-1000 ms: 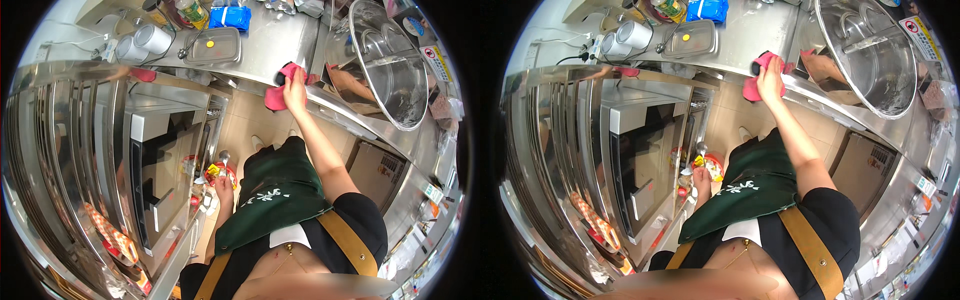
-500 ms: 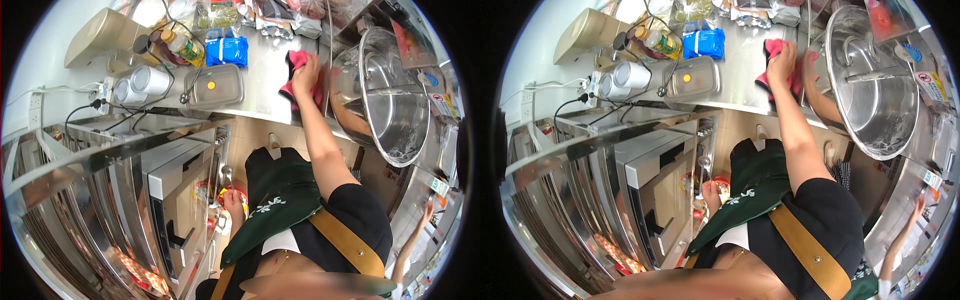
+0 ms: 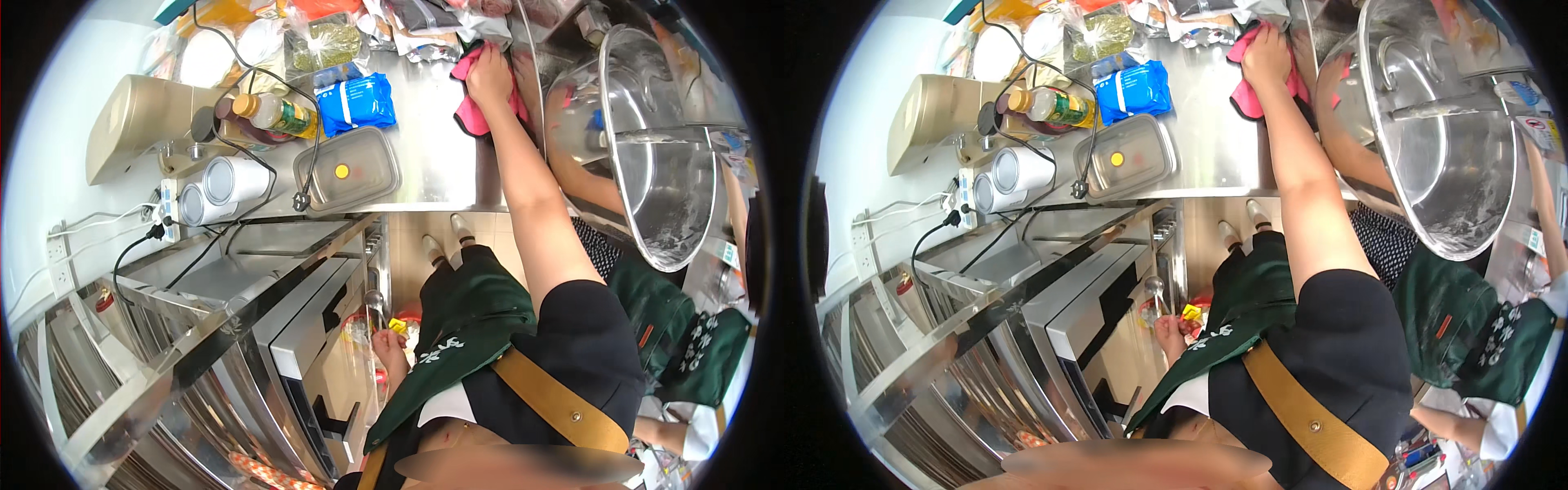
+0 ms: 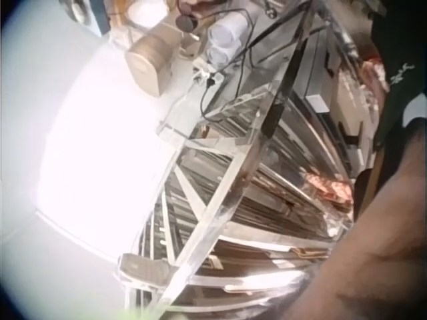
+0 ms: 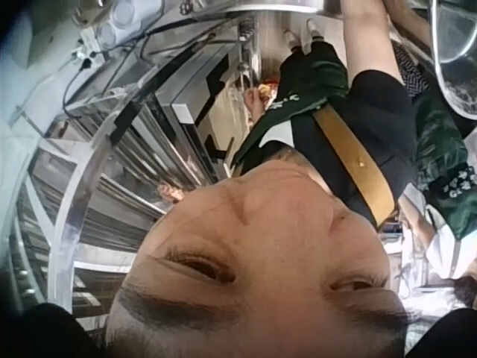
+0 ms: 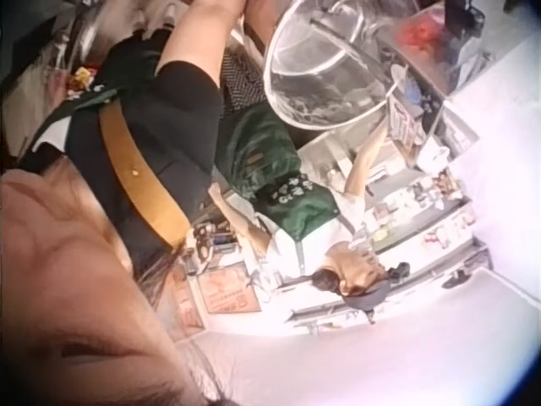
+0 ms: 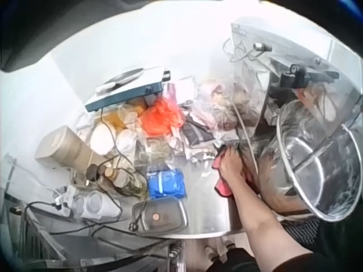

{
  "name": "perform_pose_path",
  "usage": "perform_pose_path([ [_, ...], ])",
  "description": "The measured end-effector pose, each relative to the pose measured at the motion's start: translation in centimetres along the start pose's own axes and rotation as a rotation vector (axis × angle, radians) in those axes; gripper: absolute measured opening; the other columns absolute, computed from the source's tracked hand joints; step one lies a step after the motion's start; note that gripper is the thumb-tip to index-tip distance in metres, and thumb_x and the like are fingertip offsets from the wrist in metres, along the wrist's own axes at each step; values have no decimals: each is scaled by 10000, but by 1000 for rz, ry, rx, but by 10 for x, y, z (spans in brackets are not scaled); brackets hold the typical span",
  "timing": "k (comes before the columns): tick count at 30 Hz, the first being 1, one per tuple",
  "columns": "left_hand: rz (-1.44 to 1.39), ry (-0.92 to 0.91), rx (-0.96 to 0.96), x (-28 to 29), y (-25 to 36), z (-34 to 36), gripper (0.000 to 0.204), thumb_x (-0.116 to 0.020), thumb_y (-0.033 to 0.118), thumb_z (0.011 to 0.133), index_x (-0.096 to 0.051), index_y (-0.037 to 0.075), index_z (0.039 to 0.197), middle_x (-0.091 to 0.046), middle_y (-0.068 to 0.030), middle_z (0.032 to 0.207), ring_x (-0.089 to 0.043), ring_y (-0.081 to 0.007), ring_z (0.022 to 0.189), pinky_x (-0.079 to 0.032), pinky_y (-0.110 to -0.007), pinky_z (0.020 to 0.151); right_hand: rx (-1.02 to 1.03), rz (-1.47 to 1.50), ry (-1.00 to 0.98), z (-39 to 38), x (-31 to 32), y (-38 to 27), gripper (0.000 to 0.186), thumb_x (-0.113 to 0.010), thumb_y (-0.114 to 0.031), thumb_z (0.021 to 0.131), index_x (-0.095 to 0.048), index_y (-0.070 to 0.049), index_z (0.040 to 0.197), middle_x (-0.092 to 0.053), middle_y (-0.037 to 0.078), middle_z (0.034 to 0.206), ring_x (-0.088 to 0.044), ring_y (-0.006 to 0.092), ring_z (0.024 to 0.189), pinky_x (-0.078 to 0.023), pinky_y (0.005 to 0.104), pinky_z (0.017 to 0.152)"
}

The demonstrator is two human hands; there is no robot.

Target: Cleaning the exterior and interior of a dough mixer and sink area with a pink cloth.

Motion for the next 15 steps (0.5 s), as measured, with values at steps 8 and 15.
perform_pose_path([
  [8,12,-75,-1,2,6,4,69,-436,77,835,-375,44,828,-452,-33,587,-438,-97,495,-352,-202,455,-14,-111,-27,-42,31,-13,426,-436,-123,769,-356,79,1136,-362,228,1205,-402,335,1075,-404,371,827],
  [15,77,-85,-5,-4,26,3,73,-443,78,836,-378,45,831,-466,-27,595,-460,-89,497,-376,-193,458,-174,-67,-248,1,0,-5,382,-465,-151,698,-431,85,997,-419,208,1092,-417,330,1008,-398,382,807],
])
Point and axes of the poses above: each hand's wrist, its own z-axis towards the middle knuckle, its own x-axis out of the back of the hand, y = z × x, the point moved 5 cm from there along z, towards the middle knuckle
